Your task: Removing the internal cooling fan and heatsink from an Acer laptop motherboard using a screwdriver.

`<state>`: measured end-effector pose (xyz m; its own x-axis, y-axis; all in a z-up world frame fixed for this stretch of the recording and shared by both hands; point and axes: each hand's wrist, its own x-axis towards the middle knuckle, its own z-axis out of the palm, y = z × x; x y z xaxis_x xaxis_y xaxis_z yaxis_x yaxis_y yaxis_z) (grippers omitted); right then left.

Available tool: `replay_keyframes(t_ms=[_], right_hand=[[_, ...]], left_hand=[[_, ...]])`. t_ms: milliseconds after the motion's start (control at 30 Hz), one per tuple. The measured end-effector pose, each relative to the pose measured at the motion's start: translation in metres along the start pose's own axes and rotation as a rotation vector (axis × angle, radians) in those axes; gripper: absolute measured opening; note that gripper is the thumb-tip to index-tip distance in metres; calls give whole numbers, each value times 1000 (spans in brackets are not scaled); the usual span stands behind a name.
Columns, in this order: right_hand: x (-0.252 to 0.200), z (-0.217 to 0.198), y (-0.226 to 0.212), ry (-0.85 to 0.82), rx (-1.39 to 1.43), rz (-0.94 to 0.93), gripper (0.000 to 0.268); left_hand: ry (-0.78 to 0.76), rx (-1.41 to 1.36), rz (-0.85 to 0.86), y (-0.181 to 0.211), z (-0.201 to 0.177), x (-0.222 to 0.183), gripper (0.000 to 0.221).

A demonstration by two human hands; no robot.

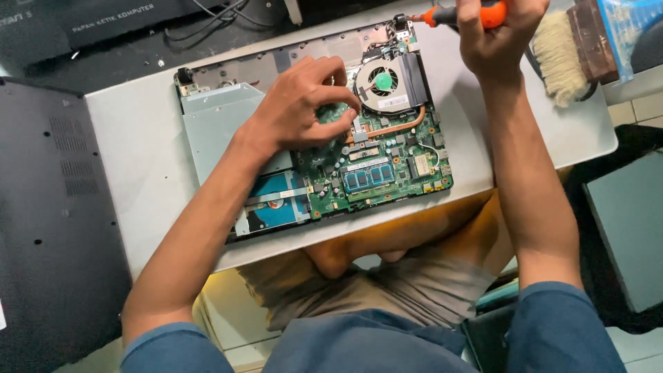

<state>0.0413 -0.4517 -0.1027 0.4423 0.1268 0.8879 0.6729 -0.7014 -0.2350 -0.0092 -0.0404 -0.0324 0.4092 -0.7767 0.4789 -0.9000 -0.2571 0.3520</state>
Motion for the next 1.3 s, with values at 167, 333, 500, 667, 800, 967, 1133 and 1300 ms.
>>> replay_keyframes(t_ms=[167,333,500,667,800,967,1133,1300], right_hand=[[25,-9,-46,-11,602,666,37],[49,-33,-129,-298,543,552,33],[74,-34,-168,-535,300,256,31],[88,-24,-184,-642,151,228,28],[92,-16,-185,-656,139,202,26],[98,-16,-192,-661,107,186,23],[104,-15,-197,-696,85,133,22],[109,-18,-196,-745,69,128,24]], left_hand=[[87,-124,-49,-2,-1,0,29],[32,-137,-71,-9,9,-3,8],[-39,-145,-128,-3,0,-2,14],[-38,-152,-142,-3,2,-1,17],[-15,-144,-125,-3,3,-1,12],[-24,-160,-147,-3,3,0,14],[-12,-160,-136,-4,5,0,18],[-18,-162,-139,-4,4,0,17]])
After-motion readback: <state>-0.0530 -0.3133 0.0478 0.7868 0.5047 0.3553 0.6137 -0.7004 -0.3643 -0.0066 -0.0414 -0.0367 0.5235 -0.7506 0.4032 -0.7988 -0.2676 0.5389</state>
